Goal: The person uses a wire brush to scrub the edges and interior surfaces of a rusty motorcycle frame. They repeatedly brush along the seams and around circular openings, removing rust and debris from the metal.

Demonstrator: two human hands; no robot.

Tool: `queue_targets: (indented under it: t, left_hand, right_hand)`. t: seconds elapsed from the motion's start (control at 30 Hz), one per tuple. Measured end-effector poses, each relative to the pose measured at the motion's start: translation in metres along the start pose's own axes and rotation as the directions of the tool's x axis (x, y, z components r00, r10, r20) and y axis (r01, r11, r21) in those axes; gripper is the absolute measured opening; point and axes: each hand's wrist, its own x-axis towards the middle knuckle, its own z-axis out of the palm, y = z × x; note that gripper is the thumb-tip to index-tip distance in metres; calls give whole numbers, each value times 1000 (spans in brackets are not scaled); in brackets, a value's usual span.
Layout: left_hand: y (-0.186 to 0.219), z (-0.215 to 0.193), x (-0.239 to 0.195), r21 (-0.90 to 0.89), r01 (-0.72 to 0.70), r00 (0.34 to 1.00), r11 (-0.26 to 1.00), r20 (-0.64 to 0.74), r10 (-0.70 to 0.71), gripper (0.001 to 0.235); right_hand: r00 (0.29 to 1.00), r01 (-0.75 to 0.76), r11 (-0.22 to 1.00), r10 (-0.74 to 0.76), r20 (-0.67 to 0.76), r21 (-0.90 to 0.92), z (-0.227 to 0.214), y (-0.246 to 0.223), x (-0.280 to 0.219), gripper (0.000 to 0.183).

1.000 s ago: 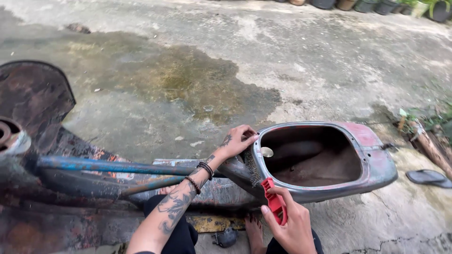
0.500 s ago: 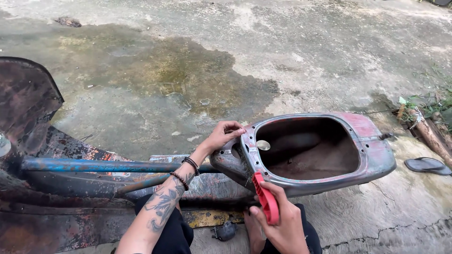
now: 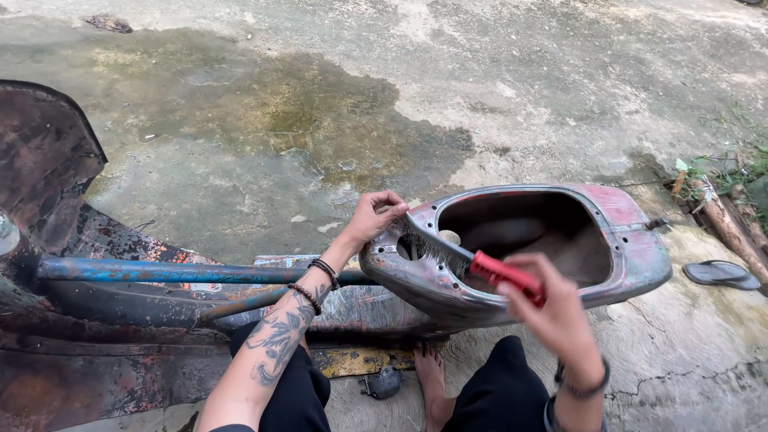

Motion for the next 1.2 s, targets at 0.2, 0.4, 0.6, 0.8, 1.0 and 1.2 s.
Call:
queue_targets:
  t: [0.2, 0.4, 0.6, 0.8, 1.0, 1.2]
  left_hand:
    - [4, 1, -3, -11, -53, 990, 999, -130, 51, 27]
    - [14, -16, -16, 88, -78, 980, 993, -173, 93, 26]
    - [23, -19, -25, 124, -81, 979, 989, -174, 102, 28]
    - [23, -8, -23, 174, -99, 988, 980, -100, 117, 25]
    - [25, -21, -18, 240, -114, 985, 964, -96, 140, 23]
    - [40, -9, -28, 260, -134, 988, 956, -44, 151, 23]
  right_hand:
    - [933, 174, 712, 103, -346, 680, 22, 102, 141, 11]
    - [926, 168, 360, 261, -272, 918, 75, 91, 192, 27]
    - [944, 119, 196, 281, -172, 973, 102, 121, 197, 38]
    - [953, 115, 186, 255, -161, 976, 98, 143, 194, 34]
    - [999, 38, 345, -13, -35, 938, 117, 148, 191, 28]
    - [998, 54, 317, -46, -42, 947, 113, 163, 195, 30]
